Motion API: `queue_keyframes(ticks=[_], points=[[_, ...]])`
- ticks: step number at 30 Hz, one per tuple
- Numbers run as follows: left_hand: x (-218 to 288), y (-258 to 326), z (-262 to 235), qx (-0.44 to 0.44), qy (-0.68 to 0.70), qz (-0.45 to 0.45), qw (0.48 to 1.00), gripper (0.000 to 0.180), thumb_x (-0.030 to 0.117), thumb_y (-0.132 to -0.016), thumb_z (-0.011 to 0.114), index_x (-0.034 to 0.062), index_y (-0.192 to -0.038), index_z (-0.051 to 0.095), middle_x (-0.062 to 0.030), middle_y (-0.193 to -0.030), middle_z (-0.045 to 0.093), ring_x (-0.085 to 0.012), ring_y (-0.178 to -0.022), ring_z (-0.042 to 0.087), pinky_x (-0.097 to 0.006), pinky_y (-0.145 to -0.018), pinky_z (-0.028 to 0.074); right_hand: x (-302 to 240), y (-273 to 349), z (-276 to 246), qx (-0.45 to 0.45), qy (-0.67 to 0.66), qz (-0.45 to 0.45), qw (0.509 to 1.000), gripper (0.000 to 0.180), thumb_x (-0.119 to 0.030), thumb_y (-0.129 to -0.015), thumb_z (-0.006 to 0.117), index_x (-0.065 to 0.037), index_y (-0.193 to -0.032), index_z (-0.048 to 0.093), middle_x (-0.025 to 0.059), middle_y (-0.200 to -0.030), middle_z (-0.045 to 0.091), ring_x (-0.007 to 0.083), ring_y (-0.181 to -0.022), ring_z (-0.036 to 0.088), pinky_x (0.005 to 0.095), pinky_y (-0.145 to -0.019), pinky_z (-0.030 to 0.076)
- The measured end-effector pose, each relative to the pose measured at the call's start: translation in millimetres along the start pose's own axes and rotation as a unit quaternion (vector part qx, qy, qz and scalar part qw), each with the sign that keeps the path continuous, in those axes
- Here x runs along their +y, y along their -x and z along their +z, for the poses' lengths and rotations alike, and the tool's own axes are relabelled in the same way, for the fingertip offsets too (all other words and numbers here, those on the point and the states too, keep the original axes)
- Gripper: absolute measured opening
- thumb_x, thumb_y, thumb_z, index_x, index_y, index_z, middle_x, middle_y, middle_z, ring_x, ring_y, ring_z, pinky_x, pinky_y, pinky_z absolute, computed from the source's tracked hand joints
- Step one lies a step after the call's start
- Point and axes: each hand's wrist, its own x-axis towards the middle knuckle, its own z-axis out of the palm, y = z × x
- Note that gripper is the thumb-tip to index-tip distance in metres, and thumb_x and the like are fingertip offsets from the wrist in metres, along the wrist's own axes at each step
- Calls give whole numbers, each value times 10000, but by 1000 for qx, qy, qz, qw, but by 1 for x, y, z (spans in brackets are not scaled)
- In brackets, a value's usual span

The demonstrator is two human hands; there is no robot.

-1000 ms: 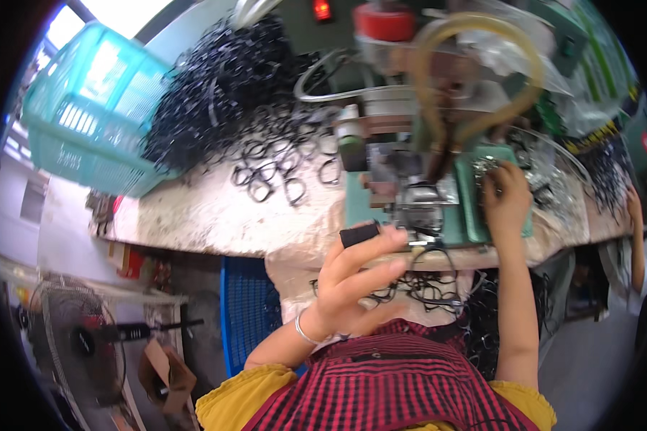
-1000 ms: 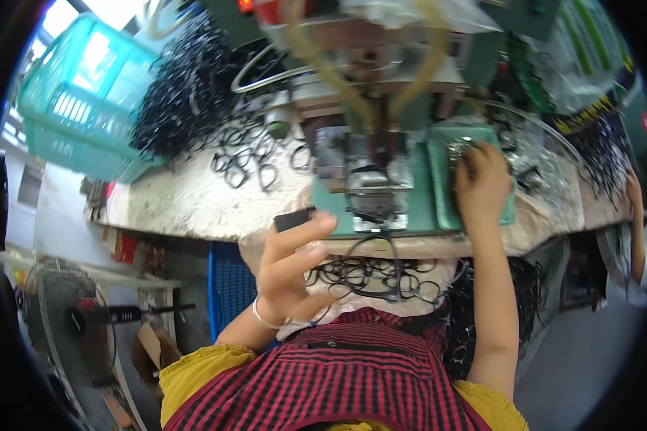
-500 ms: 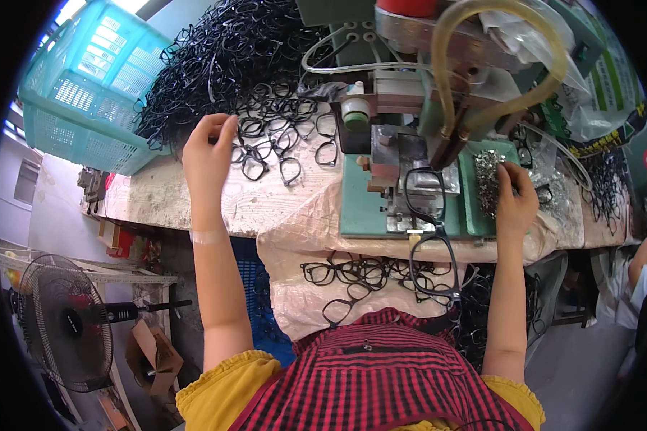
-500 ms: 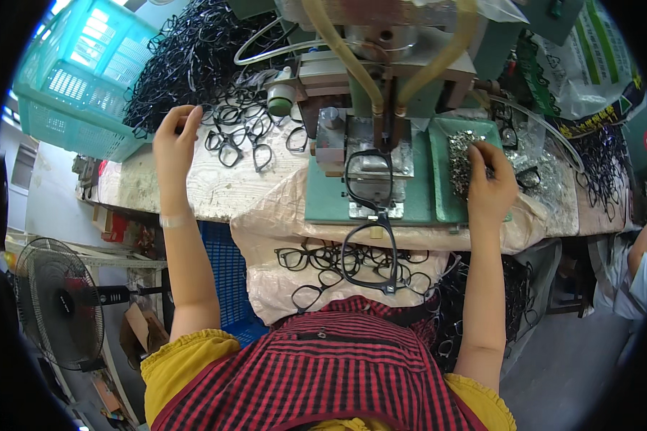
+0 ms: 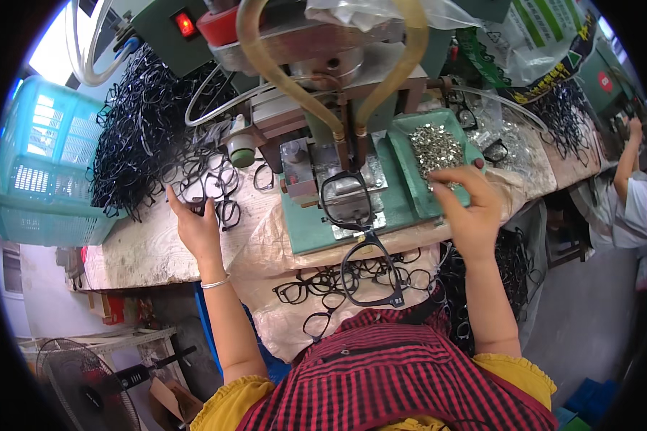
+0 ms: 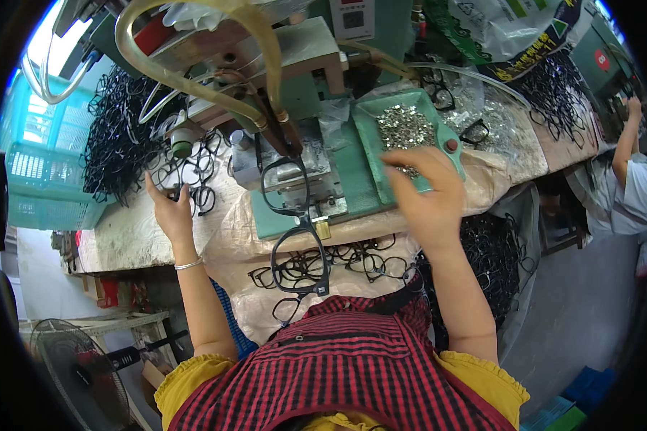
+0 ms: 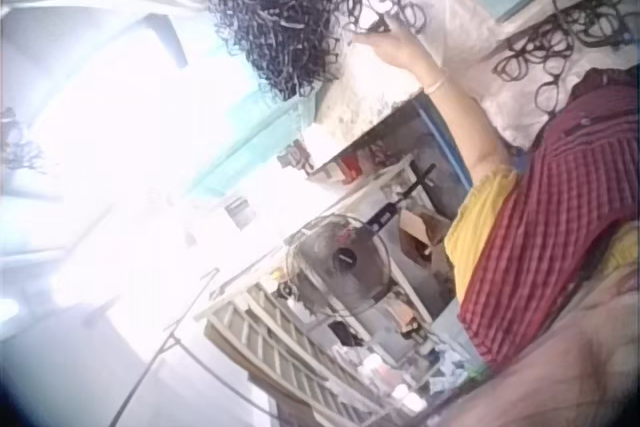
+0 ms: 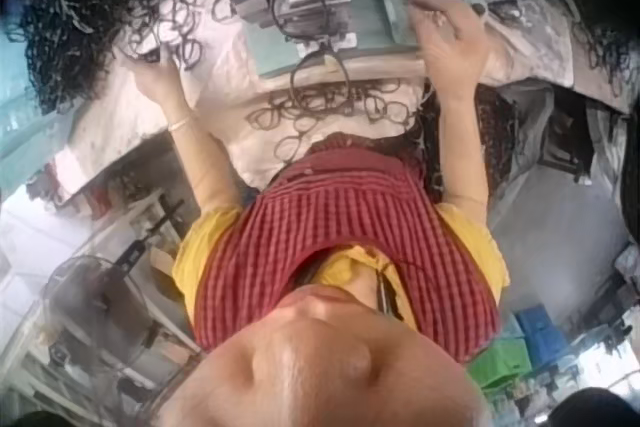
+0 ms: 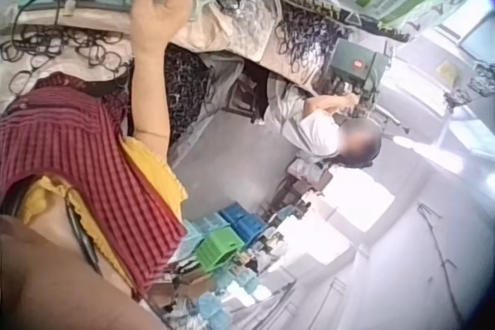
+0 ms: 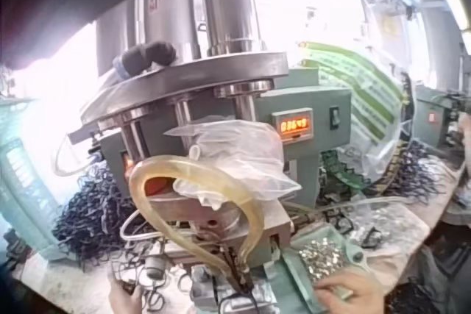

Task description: The person repeatedly picks up black eyeglass frames and small metal screws, places the frames into a green machine, and presses a lever to secure the screws. The person then removes the assembled glasses and places them on the table, repeating the process for multiple frames.

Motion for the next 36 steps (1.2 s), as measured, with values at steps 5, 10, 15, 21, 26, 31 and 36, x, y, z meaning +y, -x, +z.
queue_keyframes(ticks=[5,10,15,21,26,31,36], points=[[15,-17,31,63,69,168,981,632,111,-833,769,46,-1379,457,-111,-983,688,-266,-866,659,-362,-761,503,-20,-40,56,-17,-179,-12,984,460,5,-765,720,-5,-1210,602,53,-912,668,134,-886,642,265,-833,490],[30,28,28,-41,371,-63,926,251,196,-947,703,43,-1079,553,48,-745,470,-35,-648,394,-197,-568,311,-23,-28,73,15,-237,45,970,493,-6,-786,718,15,-1252,558,22,-852,651,96,-891,617,250,-883,455],[102,39,-17,-11,586,-3,810,95,183,-1046,530,97,-1023,563,-13,-811,580,-85,-661,496,-228,-600,402,-31,-28,77,-11,-331,76,940,524,-5,-792,719,23,-1279,529,19,-853,654,103,-920,612,259,-925,443],[159,48,-63,-11,605,348,716,135,124,-1041,470,26,-1125,507,-179,-974,655,-256,-844,668,-396,-724,611,-58,-24,67,-25,-353,90,931,549,8,-808,684,17,-1324,497,83,-1045,677,146,-1034,613,307,-962,454],[175,64,-52,-120,387,515,755,152,145,-737,745,115,-886,742,-81,-1034,736,-239,-809,653,-420,-808,515,-18,-30,25,3,-115,16,993,413,-26,-825,679,-5,-1233,614,107,-1144,679,184,-1050,636,335,-940,488],[174,59,-38,-137,366,564,727,200,167,-740,786,115,-932,760,-69,-1022,743,-257,-798,634,-442,-809,523,62,-3,-20,52,118,68,989,333,-71,-795,723,-39,-1124,687,113,-1017,697,236,-946,650,346,-874,494],[167,67,-41,-132,378,537,742,171,170,-765,786,119,-927,763,-54,-1032,743,-219,-785,639,-455,-838,525,47,13,-8,-8,332,8,943,204,-128,-755,765,-58,-936,703,95,-906,677,312,-878,597,422,-812,478]])
